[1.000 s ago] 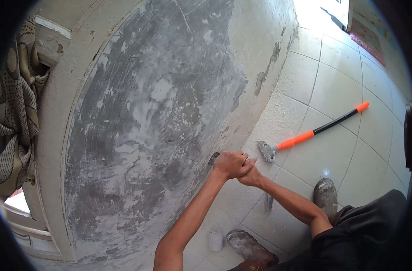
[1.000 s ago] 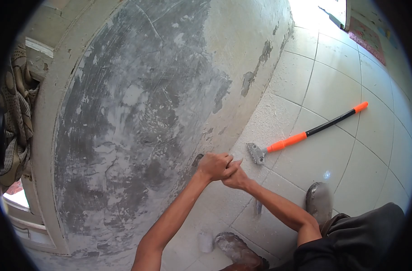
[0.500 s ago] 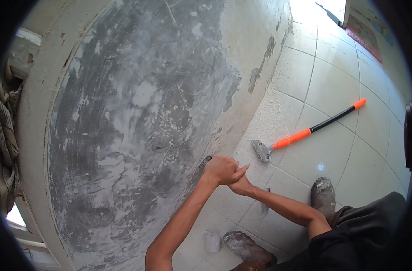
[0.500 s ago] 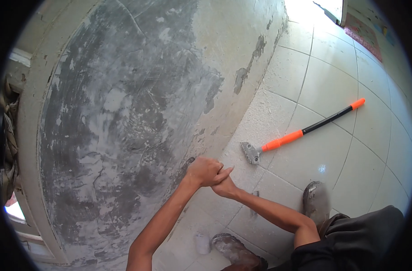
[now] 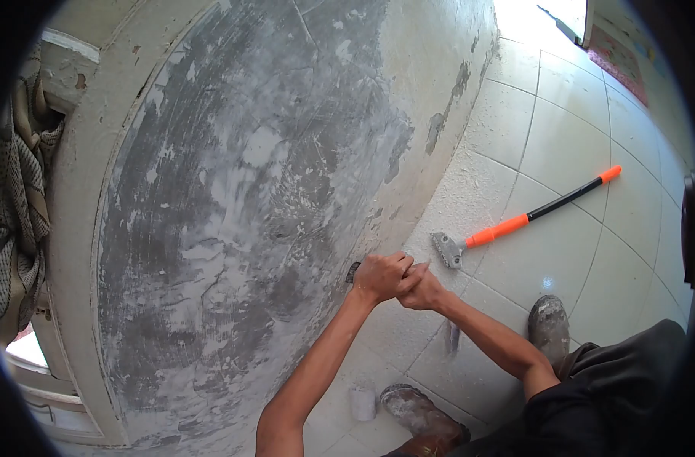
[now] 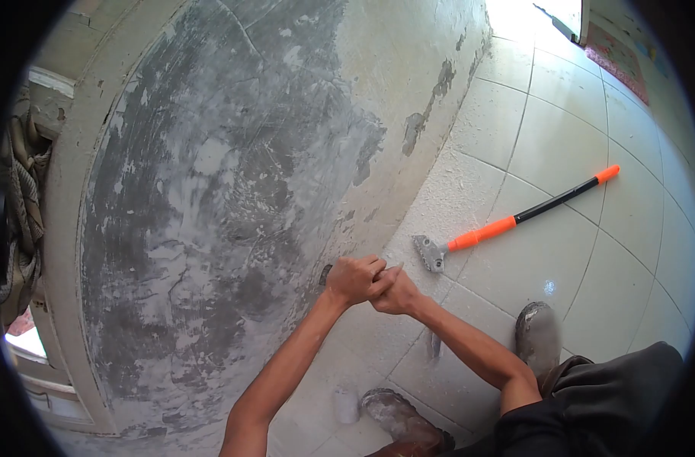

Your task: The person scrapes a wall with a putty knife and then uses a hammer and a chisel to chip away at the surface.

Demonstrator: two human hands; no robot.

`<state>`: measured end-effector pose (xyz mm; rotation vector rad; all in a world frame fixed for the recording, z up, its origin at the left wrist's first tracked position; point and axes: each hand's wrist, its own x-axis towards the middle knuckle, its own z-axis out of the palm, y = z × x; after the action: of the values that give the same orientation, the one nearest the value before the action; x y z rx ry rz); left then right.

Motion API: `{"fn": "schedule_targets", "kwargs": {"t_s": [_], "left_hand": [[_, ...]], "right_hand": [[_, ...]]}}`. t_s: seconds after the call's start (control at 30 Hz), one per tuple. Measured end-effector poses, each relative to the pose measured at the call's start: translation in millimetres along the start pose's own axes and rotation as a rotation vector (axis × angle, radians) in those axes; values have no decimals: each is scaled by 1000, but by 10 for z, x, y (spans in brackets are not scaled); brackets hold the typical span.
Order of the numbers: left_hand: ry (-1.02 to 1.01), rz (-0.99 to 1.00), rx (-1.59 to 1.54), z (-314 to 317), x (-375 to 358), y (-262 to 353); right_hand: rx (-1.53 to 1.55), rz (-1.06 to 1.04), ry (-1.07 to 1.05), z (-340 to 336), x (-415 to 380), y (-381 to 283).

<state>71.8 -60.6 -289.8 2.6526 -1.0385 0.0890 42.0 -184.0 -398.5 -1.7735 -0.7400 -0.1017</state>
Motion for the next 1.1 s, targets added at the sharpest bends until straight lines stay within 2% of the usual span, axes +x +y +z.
{"fn": "schedule_targets", "kwargs": {"t_s": [0.13, 0.2, 0.23, 0.3, 0.33, 0.37, 0.4, 0.43, 0.5, 0.53, 0.67, 0.73, 0.77, 0.87, 0.93, 1.07, 1.1], "left_hand": [[-46, 11, -25, -61, 28, 6], [-357, -19, 88, -103, 13, -29], [-357, -20, 86, -123, -3, -24], [-494, -10, 143, -156, -62, -6], [-493, -14, 142, -144, -76, -1], [-309, 13, 127, -119, -75, 8], [-123, 40, 113, -97, -69, 14], [-118, 31, 111, -97, -12, 19], [199, -48, 81, -160, 153, 44], [224, -67, 54, -207, 190, 95], [220, -136, 42, -150, 141, 123], [86, -75, 51, -92, 75, 86], [83, -75, 55, -65, 53, 63], [48, -51, 38, -40, 45, 71], [70, -92, 9, -64, 88, 86], [-2, -60, 10, -94, 59, 70], [-59, -52, -8, -69, 27, 32]], "right_hand": [[-40, -44, -67, 47, -9, -16], [411, 178, 94, 264, -42, -185], [411, 180, 92, 352, -46, -292], [621, 311, 317, 467, -55, -502], [623, 336, 347, 447, -43, -504], [623, 336, 343, 352, -25, -411], [286, 161, 223, 180, 8, -243], [-49, -15, 94, 24, 83, -107], [-58, 9, 12, -395, 366, -199], [-69, 35, -71, -498, 411, -193], [36, 98, -105, -375, 298, -143], [112, 56, 21, -179, 178, -86], [117, 54, 23, -145, 157, -55], [29, 10, -24, -173, 123, -81], [56, 127, -85, -299, 192, -187], [53, 101, -114, -186, 136, -189], [235, 128, -38, -86, 98, -201]]}}
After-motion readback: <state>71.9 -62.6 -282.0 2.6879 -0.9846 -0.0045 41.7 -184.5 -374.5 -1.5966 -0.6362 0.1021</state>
